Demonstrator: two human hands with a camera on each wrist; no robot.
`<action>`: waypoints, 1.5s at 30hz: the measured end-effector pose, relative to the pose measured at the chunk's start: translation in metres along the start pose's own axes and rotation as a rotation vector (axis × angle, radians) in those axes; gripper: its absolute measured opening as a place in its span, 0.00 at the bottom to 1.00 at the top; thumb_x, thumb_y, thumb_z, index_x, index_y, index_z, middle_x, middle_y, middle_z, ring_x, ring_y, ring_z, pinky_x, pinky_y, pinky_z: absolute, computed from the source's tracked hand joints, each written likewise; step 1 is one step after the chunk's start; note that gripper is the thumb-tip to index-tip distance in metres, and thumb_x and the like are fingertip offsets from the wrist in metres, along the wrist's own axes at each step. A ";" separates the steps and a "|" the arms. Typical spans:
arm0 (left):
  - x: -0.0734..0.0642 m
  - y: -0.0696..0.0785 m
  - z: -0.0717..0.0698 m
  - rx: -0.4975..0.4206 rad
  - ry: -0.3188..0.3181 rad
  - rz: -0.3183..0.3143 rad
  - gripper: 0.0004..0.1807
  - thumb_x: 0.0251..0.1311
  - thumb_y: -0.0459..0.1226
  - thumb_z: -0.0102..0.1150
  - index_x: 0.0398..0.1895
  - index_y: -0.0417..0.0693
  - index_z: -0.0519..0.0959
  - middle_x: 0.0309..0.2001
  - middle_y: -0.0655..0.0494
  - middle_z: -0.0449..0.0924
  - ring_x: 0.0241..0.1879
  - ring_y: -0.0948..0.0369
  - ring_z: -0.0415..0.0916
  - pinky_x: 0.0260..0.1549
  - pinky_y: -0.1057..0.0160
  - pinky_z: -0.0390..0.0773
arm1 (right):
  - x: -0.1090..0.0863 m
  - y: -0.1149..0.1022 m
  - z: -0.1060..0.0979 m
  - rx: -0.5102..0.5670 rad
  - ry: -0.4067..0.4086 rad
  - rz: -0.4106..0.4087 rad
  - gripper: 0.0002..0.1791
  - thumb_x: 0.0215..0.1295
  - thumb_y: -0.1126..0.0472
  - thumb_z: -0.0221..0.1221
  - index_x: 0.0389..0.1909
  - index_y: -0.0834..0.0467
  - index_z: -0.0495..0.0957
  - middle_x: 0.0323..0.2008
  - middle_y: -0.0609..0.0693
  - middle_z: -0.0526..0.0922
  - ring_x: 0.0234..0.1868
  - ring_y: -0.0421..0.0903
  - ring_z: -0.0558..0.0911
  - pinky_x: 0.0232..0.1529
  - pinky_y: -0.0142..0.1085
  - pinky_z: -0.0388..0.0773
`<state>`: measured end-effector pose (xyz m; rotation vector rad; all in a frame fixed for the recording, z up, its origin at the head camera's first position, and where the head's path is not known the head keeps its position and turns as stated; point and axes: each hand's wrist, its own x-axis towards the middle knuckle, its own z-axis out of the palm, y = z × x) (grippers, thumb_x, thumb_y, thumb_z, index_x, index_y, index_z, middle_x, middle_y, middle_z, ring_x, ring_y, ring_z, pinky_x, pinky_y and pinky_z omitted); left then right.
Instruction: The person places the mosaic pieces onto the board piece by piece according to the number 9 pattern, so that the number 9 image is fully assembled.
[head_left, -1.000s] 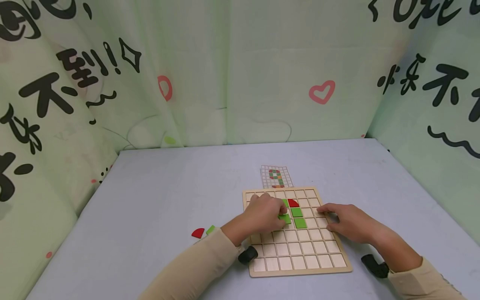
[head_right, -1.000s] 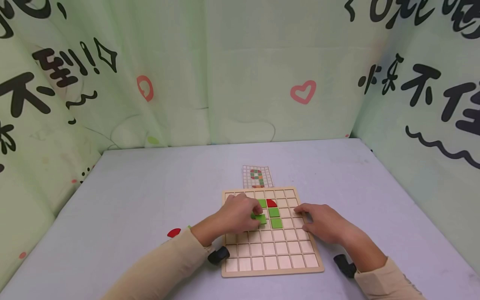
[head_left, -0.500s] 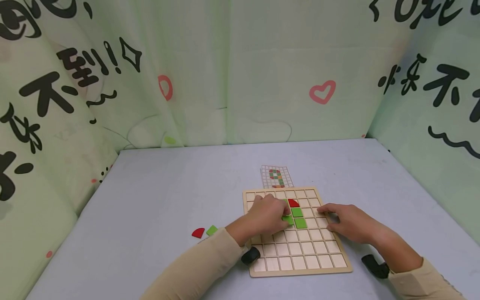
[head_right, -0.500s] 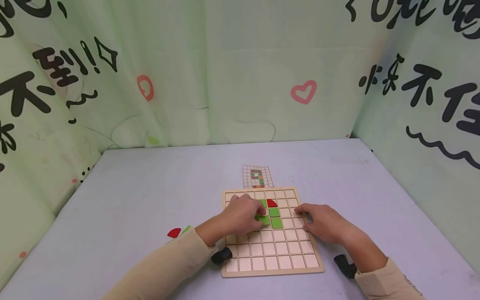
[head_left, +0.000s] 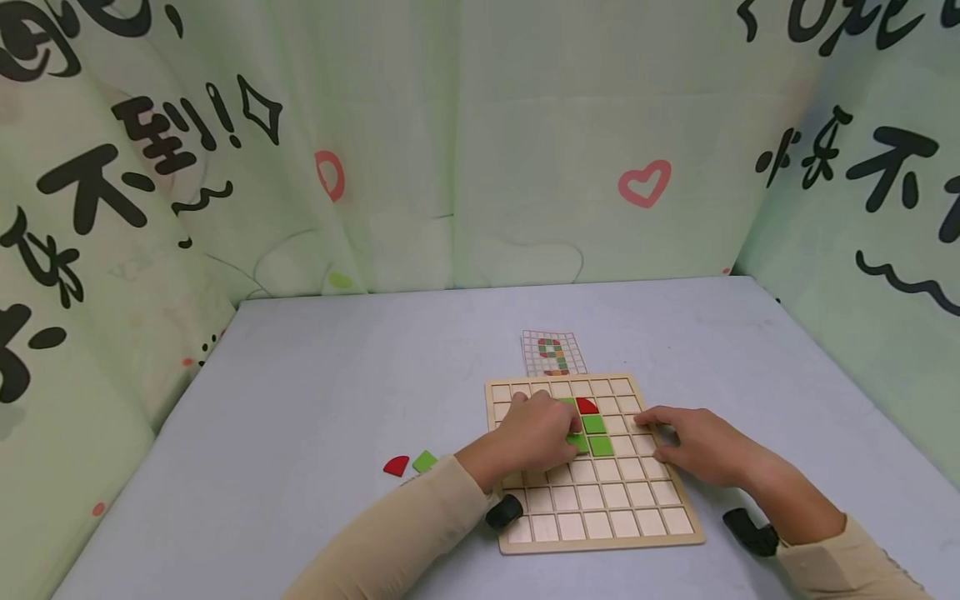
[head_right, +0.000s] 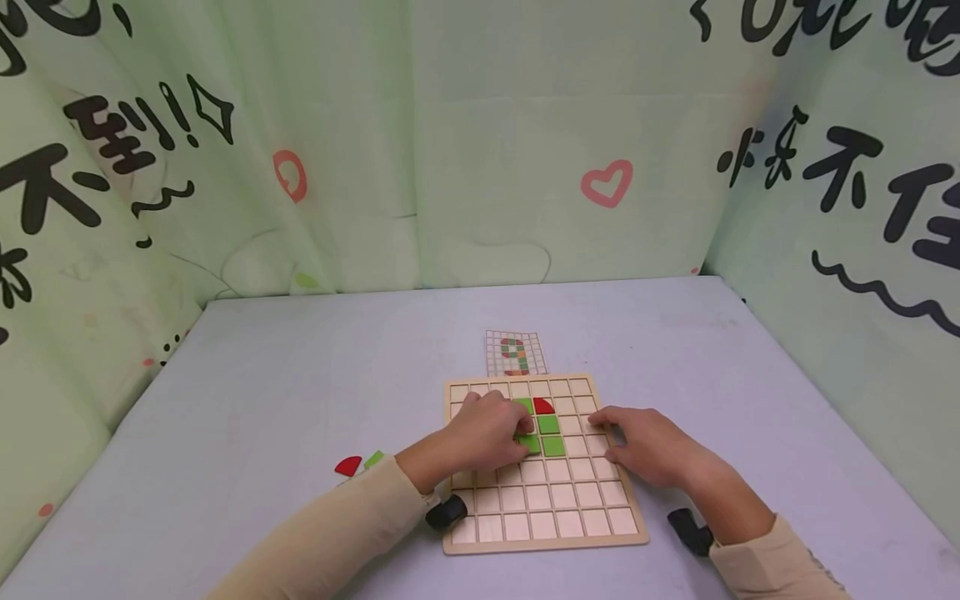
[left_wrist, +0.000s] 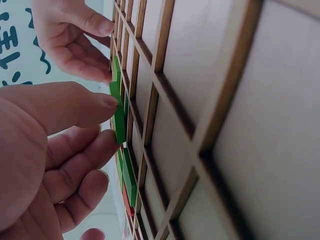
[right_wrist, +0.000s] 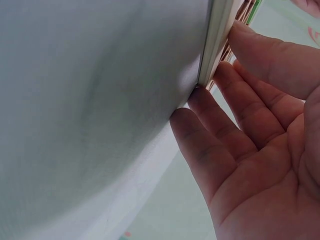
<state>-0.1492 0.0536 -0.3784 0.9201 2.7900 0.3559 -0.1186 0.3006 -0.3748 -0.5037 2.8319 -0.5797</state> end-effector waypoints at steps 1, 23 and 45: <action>0.000 0.000 0.000 0.002 0.000 -0.001 0.11 0.62 0.44 0.66 0.48 0.60 0.86 0.43 0.71 0.83 0.40 0.66 0.70 0.41 0.61 0.65 | 0.000 0.000 0.000 0.000 0.001 0.001 0.24 0.61 0.65 0.67 0.59 0.62 0.77 0.58 0.64 0.78 0.61 0.66 0.74 0.56 0.60 0.71; -0.002 0.003 0.000 0.026 0.005 0.016 0.11 0.61 0.42 0.66 0.47 0.61 0.86 0.42 0.72 0.82 0.41 0.66 0.70 0.40 0.61 0.64 | 0.001 0.000 0.000 -0.002 -0.006 0.004 0.24 0.61 0.65 0.66 0.59 0.61 0.77 0.57 0.63 0.79 0.60 0.65 0.75 0.55 0.59 0.72; -0.002 0.004 0.000 0.053 0.004 0.017 0.12 0.62 0.42 0.66 0.49 0.61 0.86 0.42 0.71 0.82 0.40 0.65 0.69 0.40 0.60 0.66 | 0.001 -0.001 0.000 -0.010 -0.015 0.019 0.25 0.61 0.64 0.67 0.60 0.61 0.77 0.57 0.64 0.79 0.59 0.65 0.76 0.54 0.60 0.72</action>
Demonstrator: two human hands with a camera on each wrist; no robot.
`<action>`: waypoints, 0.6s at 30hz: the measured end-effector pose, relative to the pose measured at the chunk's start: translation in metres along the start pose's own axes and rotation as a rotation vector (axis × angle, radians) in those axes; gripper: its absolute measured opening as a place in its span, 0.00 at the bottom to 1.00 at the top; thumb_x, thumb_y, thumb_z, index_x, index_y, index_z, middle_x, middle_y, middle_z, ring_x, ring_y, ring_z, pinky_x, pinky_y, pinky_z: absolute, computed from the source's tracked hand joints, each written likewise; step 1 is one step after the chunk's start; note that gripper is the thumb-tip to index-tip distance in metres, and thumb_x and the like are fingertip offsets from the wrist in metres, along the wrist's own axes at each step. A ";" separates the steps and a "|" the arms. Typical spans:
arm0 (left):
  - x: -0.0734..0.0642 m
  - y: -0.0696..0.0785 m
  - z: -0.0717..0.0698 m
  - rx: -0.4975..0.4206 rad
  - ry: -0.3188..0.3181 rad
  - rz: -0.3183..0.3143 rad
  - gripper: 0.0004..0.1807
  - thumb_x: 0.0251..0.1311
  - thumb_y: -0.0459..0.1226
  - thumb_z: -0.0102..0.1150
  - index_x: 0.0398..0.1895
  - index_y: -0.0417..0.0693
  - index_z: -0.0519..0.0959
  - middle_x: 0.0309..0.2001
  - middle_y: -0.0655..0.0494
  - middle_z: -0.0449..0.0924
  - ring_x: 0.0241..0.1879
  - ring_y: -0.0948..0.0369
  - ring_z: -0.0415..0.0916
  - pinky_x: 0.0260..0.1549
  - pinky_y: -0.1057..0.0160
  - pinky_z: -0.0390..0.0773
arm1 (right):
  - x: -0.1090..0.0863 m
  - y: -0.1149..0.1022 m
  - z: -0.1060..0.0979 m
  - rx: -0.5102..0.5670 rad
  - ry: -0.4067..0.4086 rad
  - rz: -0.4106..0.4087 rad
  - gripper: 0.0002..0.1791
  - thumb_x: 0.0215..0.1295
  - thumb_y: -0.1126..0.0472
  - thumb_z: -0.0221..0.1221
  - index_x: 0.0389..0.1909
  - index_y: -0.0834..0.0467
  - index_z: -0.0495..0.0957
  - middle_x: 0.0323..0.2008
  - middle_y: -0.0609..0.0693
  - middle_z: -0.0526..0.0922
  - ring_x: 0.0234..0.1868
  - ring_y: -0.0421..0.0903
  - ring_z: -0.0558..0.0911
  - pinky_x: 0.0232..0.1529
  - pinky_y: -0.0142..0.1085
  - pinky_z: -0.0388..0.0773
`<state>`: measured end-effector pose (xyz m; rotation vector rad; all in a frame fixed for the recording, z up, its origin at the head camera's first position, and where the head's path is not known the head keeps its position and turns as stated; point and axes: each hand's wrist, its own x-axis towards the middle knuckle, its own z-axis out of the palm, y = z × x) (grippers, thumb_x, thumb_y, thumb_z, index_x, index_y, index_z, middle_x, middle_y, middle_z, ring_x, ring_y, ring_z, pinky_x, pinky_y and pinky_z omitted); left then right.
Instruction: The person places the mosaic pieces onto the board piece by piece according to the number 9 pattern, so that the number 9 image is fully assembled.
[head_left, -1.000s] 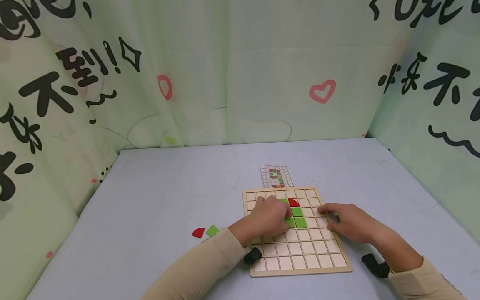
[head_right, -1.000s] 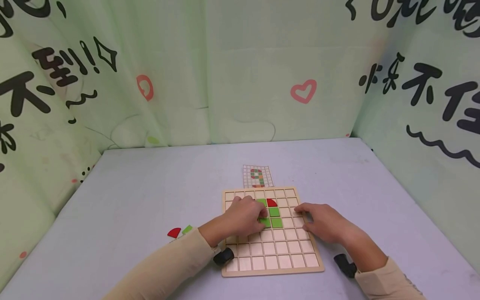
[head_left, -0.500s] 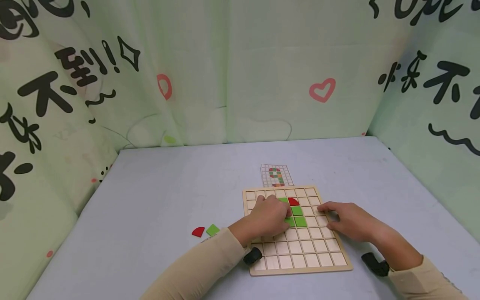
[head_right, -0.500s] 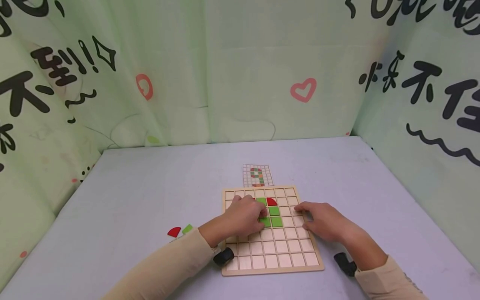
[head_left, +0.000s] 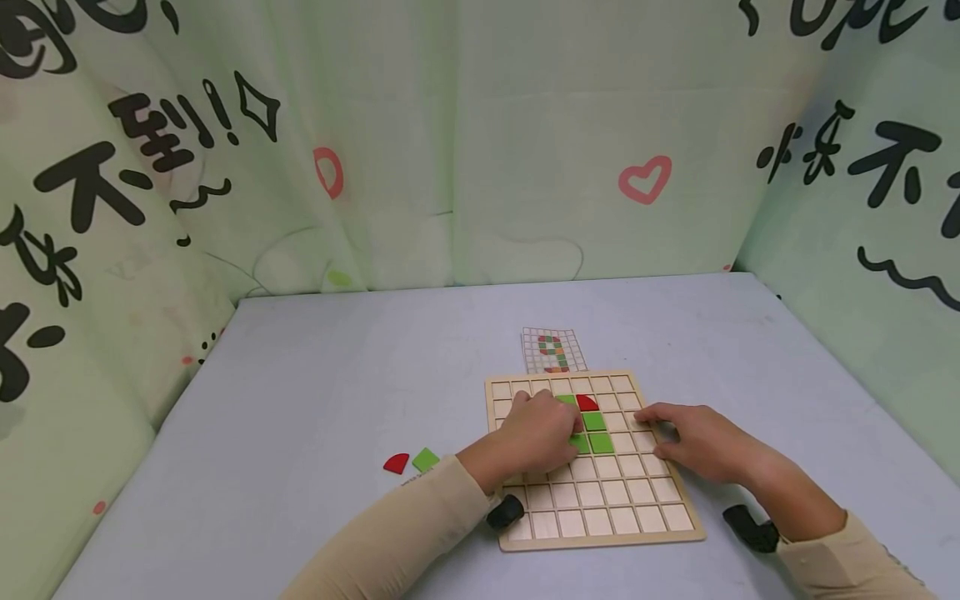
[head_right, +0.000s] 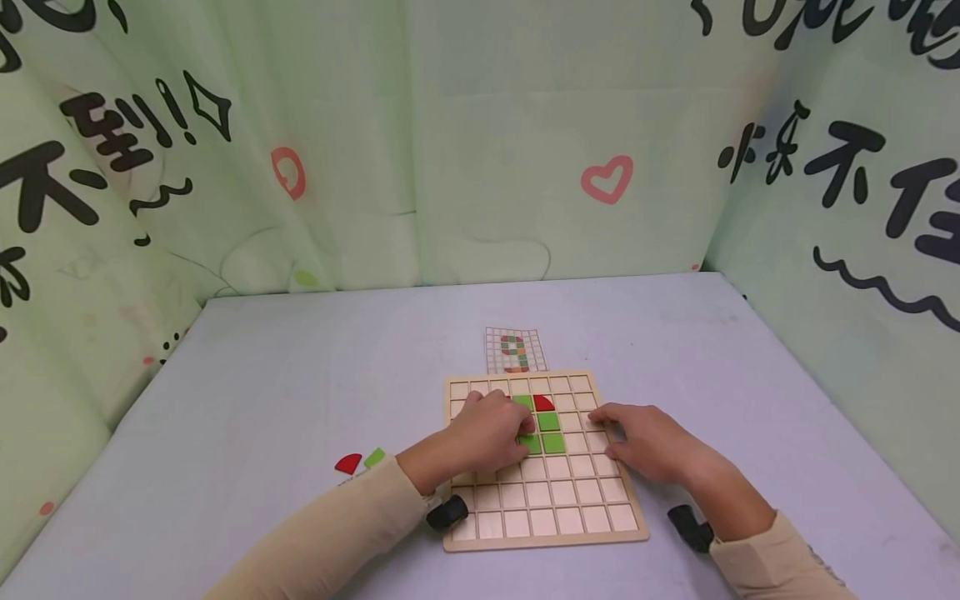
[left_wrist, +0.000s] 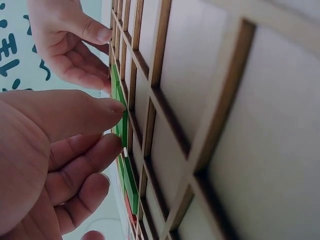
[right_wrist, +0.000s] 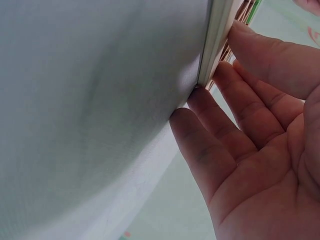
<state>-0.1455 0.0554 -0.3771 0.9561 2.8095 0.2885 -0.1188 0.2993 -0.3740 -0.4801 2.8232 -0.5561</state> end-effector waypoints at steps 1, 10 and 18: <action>0.000 0.000 0.000 -0.004 -0.001 0.000 0.12 0.62 0.42 0.66 0.49 0.60 0.86 0.42 0.71 0.82 0.40 0.65 0.69 0.41 0.60 0.66 | 0.000 0.000 0.000 0.000 0.000 0.000 0.25 0.61 0.64 0.67 0.60 0.61 0.77 0.57 0.64 0.78 0.59 0.65 0.75 0.54 0.60 0.72; 0.001 0.001 0.002 -0.021 -0.001 0.001 0.12 0.62 0.41 0.66 0.48 0.60 0.86 0.42 0.71 0.82 0.44 0.65 0.70 0.41 0.61 0.65 | 0.000 0.000 0.000 0.005 0.004 0.000 0.25 0.61 0.64 0.67 0.60 0.61 0.77 0.57 0.64 0.78 0.59 0.65 0.75 0.54 0.60 0.72; -0.002 -0.004 -0.004 -0.104 0.024 0.001 0.13 0.62 0.41 0.65 0.50 0.58 0.85 0.43 0.71 0.82 0.47 0.65 0.71 0.44 0.60 0.67 | 0.000 -0.001 0.001 0.011 0.008 0.002 0.24 0.61 0.65 0.66 0.60 0.61 0.77 0.58 0.64 0.78 0.60 0.66 0.74 0.55 0.60 0.71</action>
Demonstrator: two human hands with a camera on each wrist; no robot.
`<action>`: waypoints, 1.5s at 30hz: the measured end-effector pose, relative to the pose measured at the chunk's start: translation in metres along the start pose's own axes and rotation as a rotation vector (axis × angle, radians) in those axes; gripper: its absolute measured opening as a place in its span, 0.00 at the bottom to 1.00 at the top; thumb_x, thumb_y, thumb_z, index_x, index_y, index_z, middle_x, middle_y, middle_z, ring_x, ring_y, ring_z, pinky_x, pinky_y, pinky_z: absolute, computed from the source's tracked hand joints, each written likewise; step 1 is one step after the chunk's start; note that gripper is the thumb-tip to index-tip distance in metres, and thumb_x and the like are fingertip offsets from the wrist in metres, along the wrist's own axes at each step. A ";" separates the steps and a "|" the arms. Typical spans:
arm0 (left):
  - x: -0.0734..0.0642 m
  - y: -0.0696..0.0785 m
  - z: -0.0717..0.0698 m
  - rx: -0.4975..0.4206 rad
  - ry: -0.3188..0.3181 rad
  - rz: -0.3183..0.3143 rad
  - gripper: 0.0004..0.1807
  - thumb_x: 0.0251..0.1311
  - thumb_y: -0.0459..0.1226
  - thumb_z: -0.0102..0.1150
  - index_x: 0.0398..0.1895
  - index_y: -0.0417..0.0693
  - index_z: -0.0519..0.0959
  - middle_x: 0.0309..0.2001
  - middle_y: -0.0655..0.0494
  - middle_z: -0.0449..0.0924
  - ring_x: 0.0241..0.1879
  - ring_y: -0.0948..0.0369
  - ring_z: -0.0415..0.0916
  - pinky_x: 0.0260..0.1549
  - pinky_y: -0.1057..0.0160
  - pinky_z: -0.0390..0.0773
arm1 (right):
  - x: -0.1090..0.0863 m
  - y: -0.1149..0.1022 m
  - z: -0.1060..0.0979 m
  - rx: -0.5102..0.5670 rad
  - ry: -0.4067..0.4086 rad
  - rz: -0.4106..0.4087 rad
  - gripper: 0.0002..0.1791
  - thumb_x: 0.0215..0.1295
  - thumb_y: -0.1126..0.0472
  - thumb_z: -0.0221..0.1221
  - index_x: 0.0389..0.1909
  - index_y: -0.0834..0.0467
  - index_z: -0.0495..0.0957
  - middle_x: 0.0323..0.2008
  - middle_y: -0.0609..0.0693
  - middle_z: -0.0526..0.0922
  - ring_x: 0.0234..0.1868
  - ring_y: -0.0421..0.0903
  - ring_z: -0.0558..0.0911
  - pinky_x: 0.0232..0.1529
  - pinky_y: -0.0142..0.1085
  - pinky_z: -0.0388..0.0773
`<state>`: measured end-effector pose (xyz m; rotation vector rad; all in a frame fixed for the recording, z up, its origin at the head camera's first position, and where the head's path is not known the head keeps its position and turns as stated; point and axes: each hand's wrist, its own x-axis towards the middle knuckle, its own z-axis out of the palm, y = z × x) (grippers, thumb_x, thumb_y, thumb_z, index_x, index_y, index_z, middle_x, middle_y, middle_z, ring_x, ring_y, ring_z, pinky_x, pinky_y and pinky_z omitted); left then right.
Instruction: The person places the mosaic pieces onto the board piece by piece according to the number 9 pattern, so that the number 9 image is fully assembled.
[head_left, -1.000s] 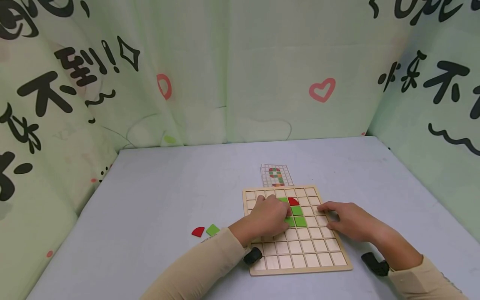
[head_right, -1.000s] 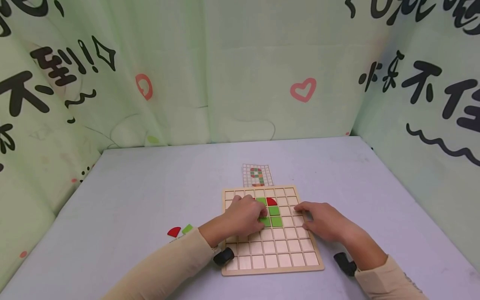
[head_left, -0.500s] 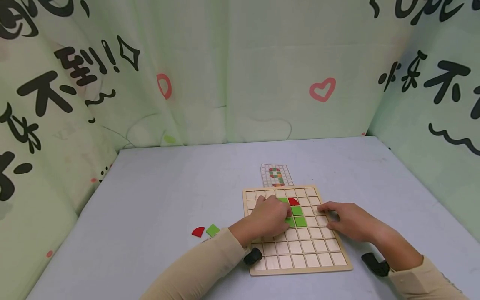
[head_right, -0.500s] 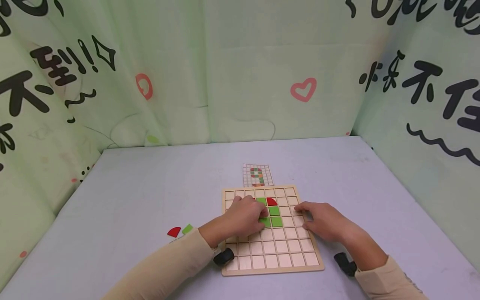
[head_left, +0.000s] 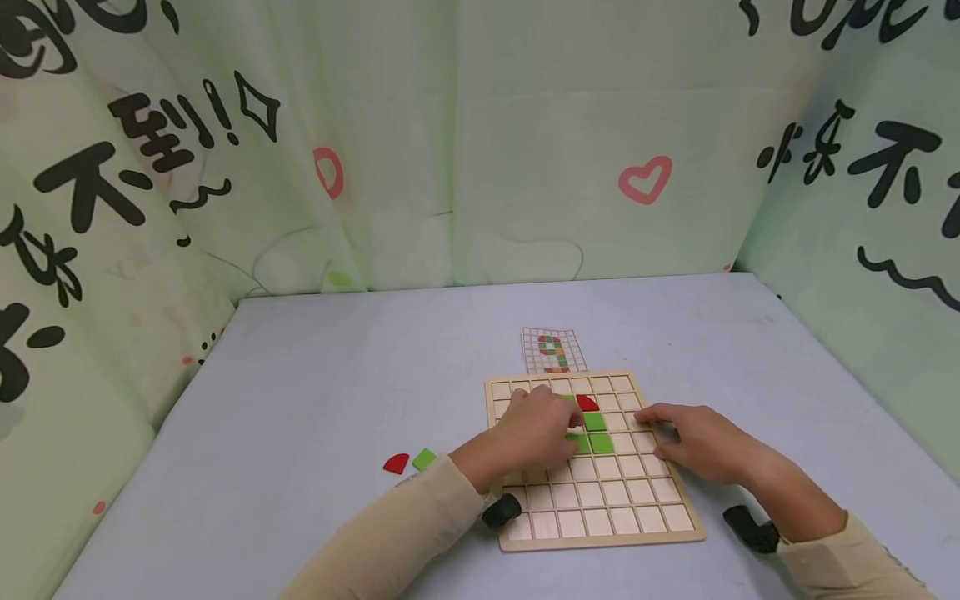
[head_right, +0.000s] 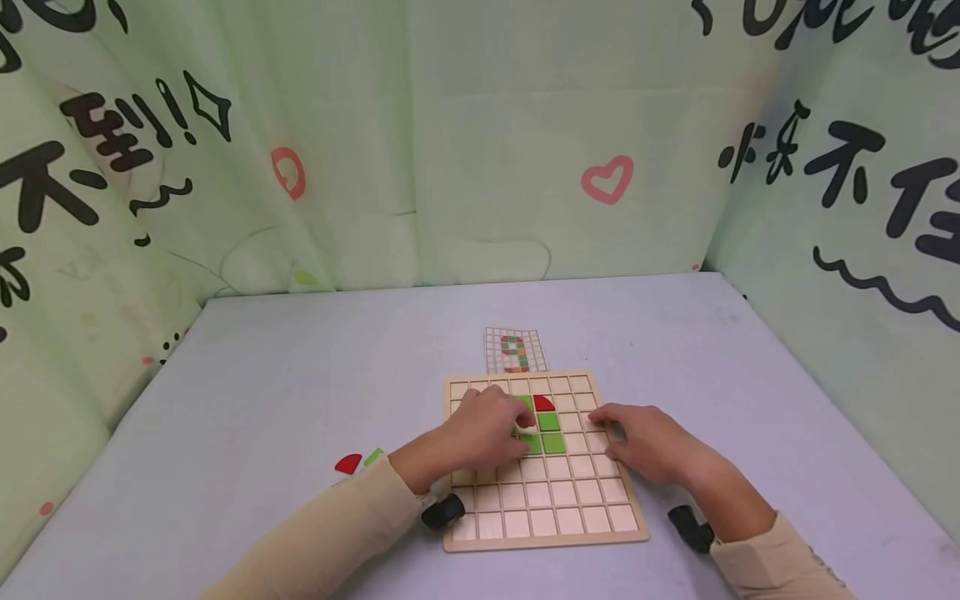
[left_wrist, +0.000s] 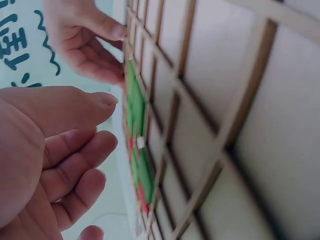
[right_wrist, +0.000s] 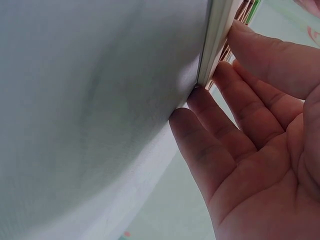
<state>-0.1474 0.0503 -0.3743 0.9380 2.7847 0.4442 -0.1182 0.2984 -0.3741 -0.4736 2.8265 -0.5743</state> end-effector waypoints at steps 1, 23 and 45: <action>-0.001 -0.001 -0.002 -0.004 0.008 0.005 0.13 0.62 0.40 0.65 0.50 0.58 0.85 0.43 0.71 0.83 0.48 0.65 0.71 0.45 0.59 0.67 | 0.000 0.000 0.000 0.001 0.001 0.003 0.24 0.61 0.65 0.66 0.60 0.61 0.77 0.58 0.64 0.78 0.60 0.66 0.74 0.56 0.60 0.71; -0.047 -0.034 -0.029 -0.075 0.091 -0.020 0.14 0.59 0.41 0.70 0.47 0.51 0.85 0.43 0.64 0.85 0.47 0.61 0.71 0.48 0.55 0.70 | -0.001 0.000 -0.001 -0.003 -0.006 0.009 0.25 0.62 0.64 0.67 0.61 0.62 0.77 0.58 0.66 0.77 0.61 0.66 0.74 0.55 0.60 0.71; -0.086 -0.082 -0.034 -0.147 0.138 -0.133 0.13 0.59 0.38 0.70 0.46 0.47 0.84 0.42 0.57 0.83 0.47 0.56 0.72 0.51 0.49 0.68 | 0.000 -0.001 0.000 -0.005 -0.002 0.002 0.25 0.61 0.64 0.67 0.60 0.62 0.77 0.58 0.66 0.78 0.60 0.66 0.74 0.55 0.60 0.71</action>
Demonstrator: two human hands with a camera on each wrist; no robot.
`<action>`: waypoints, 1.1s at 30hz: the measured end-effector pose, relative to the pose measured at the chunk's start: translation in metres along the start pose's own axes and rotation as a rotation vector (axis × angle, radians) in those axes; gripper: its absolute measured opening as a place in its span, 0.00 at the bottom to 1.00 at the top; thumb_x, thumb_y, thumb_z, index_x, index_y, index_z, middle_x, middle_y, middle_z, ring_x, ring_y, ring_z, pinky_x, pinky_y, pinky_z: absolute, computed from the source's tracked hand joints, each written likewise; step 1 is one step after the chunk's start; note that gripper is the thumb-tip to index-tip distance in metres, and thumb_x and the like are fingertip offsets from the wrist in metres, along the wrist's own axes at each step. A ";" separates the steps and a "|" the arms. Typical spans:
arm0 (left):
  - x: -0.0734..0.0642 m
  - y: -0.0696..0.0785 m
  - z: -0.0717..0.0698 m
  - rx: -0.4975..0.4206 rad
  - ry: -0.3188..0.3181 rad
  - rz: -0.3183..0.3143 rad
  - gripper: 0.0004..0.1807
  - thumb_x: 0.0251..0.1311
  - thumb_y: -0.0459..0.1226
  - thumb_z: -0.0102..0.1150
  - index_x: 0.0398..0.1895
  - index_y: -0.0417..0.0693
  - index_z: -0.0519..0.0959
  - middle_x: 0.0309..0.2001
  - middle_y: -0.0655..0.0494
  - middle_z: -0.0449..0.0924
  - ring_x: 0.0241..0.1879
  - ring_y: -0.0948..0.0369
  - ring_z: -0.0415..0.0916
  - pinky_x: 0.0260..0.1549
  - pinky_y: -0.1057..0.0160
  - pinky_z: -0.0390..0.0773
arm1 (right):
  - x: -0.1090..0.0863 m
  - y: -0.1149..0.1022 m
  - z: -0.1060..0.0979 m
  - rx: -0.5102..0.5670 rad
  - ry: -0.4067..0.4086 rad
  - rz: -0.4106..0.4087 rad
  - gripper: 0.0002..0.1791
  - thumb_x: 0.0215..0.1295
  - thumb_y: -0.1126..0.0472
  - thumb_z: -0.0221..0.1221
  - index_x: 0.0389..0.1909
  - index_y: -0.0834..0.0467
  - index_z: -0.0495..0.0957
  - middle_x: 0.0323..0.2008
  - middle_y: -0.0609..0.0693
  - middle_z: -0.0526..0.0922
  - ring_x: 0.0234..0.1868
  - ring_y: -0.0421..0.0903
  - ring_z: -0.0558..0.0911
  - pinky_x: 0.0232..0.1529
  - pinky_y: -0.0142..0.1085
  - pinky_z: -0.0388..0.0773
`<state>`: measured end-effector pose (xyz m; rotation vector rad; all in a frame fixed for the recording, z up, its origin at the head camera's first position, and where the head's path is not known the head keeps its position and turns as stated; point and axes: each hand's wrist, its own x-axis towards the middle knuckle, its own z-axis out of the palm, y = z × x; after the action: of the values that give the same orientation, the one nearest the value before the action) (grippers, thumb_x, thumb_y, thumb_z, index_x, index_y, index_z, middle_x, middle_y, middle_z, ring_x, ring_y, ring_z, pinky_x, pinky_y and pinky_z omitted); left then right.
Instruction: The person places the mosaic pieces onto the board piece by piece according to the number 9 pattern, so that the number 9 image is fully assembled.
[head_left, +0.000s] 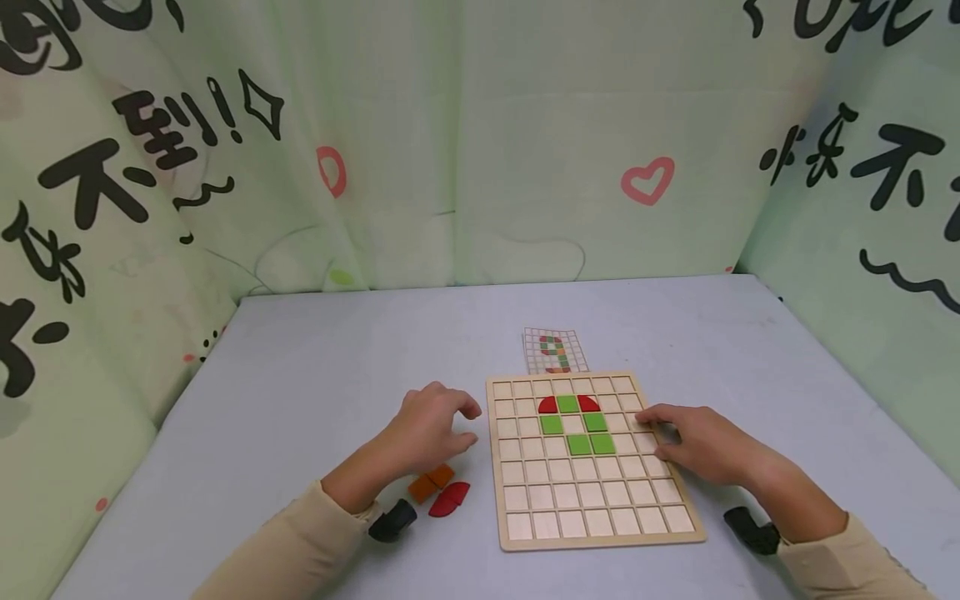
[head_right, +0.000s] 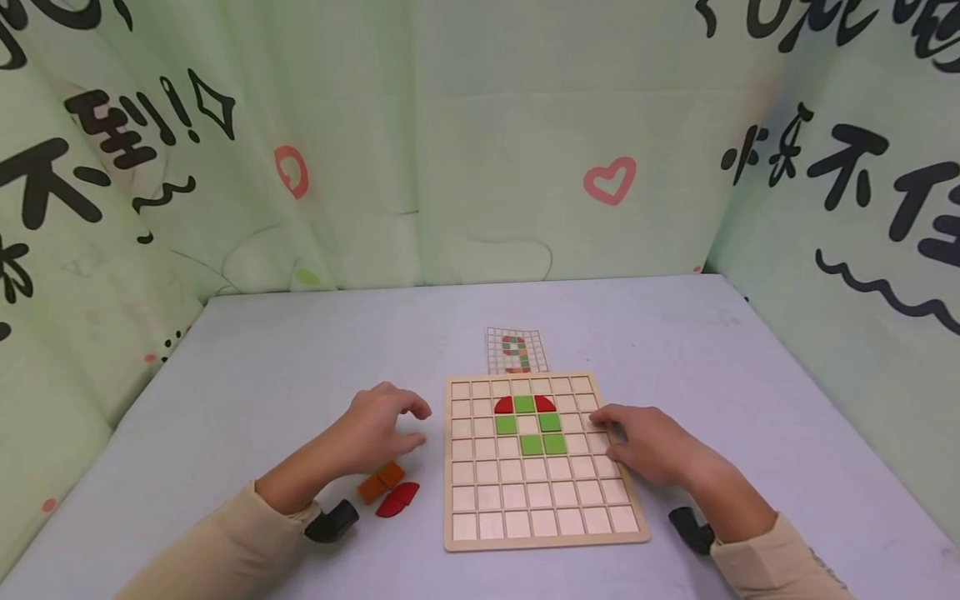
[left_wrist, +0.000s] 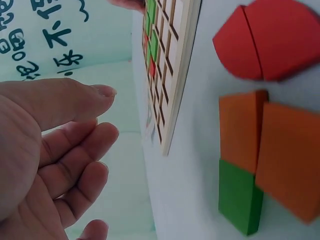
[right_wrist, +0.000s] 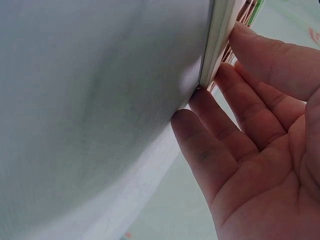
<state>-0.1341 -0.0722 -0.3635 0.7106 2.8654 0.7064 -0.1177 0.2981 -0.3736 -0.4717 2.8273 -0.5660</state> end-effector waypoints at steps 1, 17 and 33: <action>-0.001 -0.002 -0.001 -0.004 0.004 -0.002 0.13 0.59 0.38 0.70 0.46 0.47 0.84 0.42 0.57 0.83 0.47 0.56 0.72 0.51 0.49 0.69 | 0.000 0.000 0.000 0.000 0.000 0.001 0.25 0.61 0.64 0.67 0.60 0.62 0.77 0.58 0.66 0.77 0.60 0.66 0.74 0.55 0.60 0.71; -0.017 -0.023 -0.012 -0.002 0.053 -0.083 0.12 0.57 0.36 0.72 0.44 0.47 0.84 0.41 0.55 0.80 0.46 0.56 0.72 0.44 0.53 0.75 | 0.001 0.002 0.000 0.001 -0.004 0.001 0.25 0.61 0.64 0.66 0.60 0.63 0.77 0.58 0.66 0.77 0.60 0.67 0.74 0.55 0.61 0.71; -0.033 -0.053 -0.019 -0.127 -0.026 -0.136 0.12 0.57 0.33 0.70 0.45 0.48 0.83 0.41 0.60 0.79 0.48 0.56 0.74 0.44 0.58 0.77 | 0.001 0.004 0.000 0.003 -0.007 -0.007 0.25 0.61 0.64 0.66 0.60 0.62 0.77 0.58 0.66 0.77 0.60 0.67 0.74 0.55 0.61 0.71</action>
<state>-0.1311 -0.1364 -0.3714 0.4990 2.7824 0.8426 -0.1199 0.3011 -0.3755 -0.4823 2.8190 -0.5684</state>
